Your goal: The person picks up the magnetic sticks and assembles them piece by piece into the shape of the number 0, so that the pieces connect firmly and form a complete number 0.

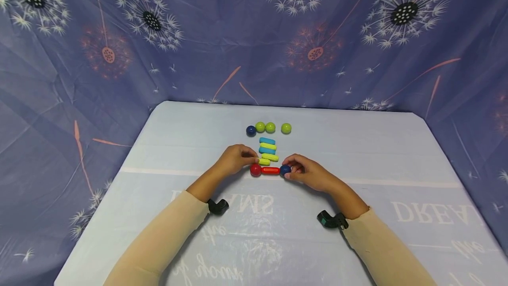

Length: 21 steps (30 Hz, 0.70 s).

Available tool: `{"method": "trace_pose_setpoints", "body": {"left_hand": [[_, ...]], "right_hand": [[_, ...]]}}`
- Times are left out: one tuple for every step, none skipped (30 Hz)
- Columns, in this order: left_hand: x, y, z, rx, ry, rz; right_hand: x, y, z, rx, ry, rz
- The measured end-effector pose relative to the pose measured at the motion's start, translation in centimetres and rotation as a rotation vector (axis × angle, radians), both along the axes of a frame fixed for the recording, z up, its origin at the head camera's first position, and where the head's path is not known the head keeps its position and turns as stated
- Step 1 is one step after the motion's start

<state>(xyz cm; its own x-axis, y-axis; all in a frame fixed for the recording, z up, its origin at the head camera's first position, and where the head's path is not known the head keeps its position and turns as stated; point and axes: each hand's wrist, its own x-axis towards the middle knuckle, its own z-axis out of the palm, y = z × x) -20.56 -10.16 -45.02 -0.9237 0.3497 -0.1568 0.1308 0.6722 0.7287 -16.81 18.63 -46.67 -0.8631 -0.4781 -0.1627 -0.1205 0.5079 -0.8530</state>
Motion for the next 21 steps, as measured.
{"method": "trace_pose_setpoints", "body": {"left_hand": [[0.1, -0.1, 0.0, -0.001, 0.004, 0.004], [0.2, -0.3, 0.1, -0.002, 0.011, 0.008], [0.4, -0.4, 0.2, 0.002, 0.016, 0.013], [0.5, -0.5, 0.2, 0.002, 0.024, 0.016], [0.6, -0.6, 0.3, 0.005, 0.029, 0.022], [0.7, -0.8, 0.5, 0.007, 0.035, 0.028], [0.8, -0.9, 0.5, 0.011, 0.038, 0.037], [0.9, -1.1, 0.6, 0.015, 0.039, 0.045], [1.0, -1.2, 0.7, 0.021, 0.037, 0.057], [1.1, -1.4, 0.7, 0.024, 0.038, 0.070], [1.2, -1.6, 0.8, 0.034, 0.039, 0.082], [1.2, -1.8, 0.8, 0.044, 0.037, 0.094], [1.3, -2.1, 0.8, 0.057, 0.037, 0.107], [1.3, -2.3, 0.8, 0.070, 0.042, 0.115], [1.4, -2.5, 0.9, 0.081, 0.048, 0.124], [1.5, -2.8, 0.9, 0.091, 0.054, 0.130], [1.6, -3.0, 1.0, 0.099, 0.061, 0.132], [1.7, -3.2, 1.1, 0.108, 0.067, 0.136], [1.8, -3.4, 1.2, 0.113, 0.075, 0.137], [1.9, -3.5, 1.4, 0.116, 0.083, 0.136], [2.1, -3.6, 1.5, 0.116, 0.088, 0.136]], "right_hand": [[0.0, 0.0, 0.0, 0.004, 0.001, 0.000], [0.0, 0.0, 0.0, 0.007, 0.001, -0.001], [0.0, 0.0, 0.0, 0.011, 0.000, -0.002], [0.0, 0.0, 0.0, 0.012, -0.003, -0.005], [0.0, 0.0, 0.0, 0.013, -0.005, -0.005], [0.0, 0.0, 0.0, 0.014, -0.006, -0.005], [0.0, 0.0, 0.0, 0.015, -0.007, -0.006], [0.0, 0.0, 0.1, 0.015, -0.005, -0.003], [0.0, 0.0, 0.1, 0.016, -0.006, -0.005], [0.1, 0.0, 0.1, 0.016, -0.007, -0.007], [0.1, 0.0, 0.2, 0.017, -0.007, -0.008], [0.1, 0.0, 0.2, 0.017, -0.005, -0.008], [0.1, -0.1, 0.2, 0.019, -0.004, -0.008], [0.1, -0.1, 0.2, 0.019, 0.000, -0.004], [0.1, -0.1, 0.2, 0.021, -0.003, -0.009], [0.1, -0.1, 0.1, 0.022, -0.001, -0.008], [0.1, -0.1, 0.1, 0.024, -0.001, -0.007], [0.1, -0.1, 0.1, 0.024, 0.001, -0.007], [0.1, -0.1, 0.0, 0.024, 0.001, -0.006], [0.1, -0.1, 0.0, 0.024, 0.001, -0.005], [0.0, -0.1, 0.0, 0.025, -0.002, -0.009]]}}
